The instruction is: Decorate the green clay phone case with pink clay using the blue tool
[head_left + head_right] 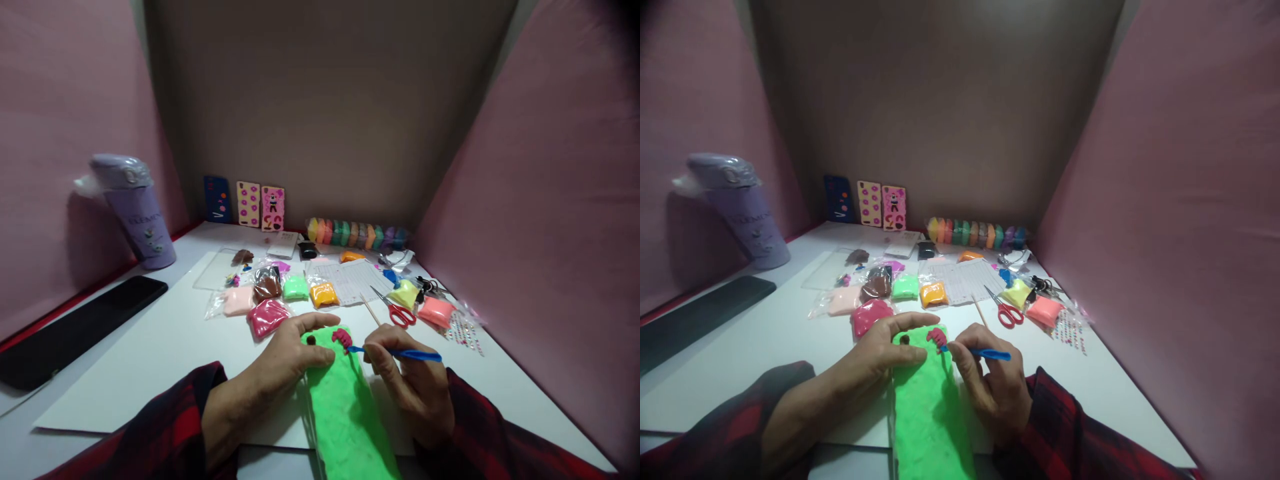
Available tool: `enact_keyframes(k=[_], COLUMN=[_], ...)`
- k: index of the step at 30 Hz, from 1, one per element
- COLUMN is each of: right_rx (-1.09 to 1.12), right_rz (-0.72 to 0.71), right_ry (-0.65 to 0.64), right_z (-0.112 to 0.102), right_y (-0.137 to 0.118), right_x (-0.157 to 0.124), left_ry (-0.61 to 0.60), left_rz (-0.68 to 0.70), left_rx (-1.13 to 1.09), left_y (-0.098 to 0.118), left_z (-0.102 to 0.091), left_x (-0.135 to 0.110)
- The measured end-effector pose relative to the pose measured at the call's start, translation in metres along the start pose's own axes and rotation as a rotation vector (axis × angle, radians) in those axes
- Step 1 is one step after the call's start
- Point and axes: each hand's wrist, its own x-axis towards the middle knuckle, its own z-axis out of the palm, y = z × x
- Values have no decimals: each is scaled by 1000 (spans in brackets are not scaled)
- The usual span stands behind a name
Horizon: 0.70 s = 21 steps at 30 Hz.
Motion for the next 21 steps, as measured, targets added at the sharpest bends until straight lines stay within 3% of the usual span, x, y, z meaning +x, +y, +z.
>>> enact_keyframes(k=[6,14,21], right_rx=[2,7,16], right_rz=[-12,7,14], right_ry=[53,-6,35], right_z=[1,0,0], right_y=[0,-2,-3], right_x=[1,1,1], left_ry=[11,-1,10], left_rz=[-28,0,-25], left_rx=[-34,-19,-20], left_y=[-2,1,-1], left_z=[-1,1,-1], left_x=[0,0,1])
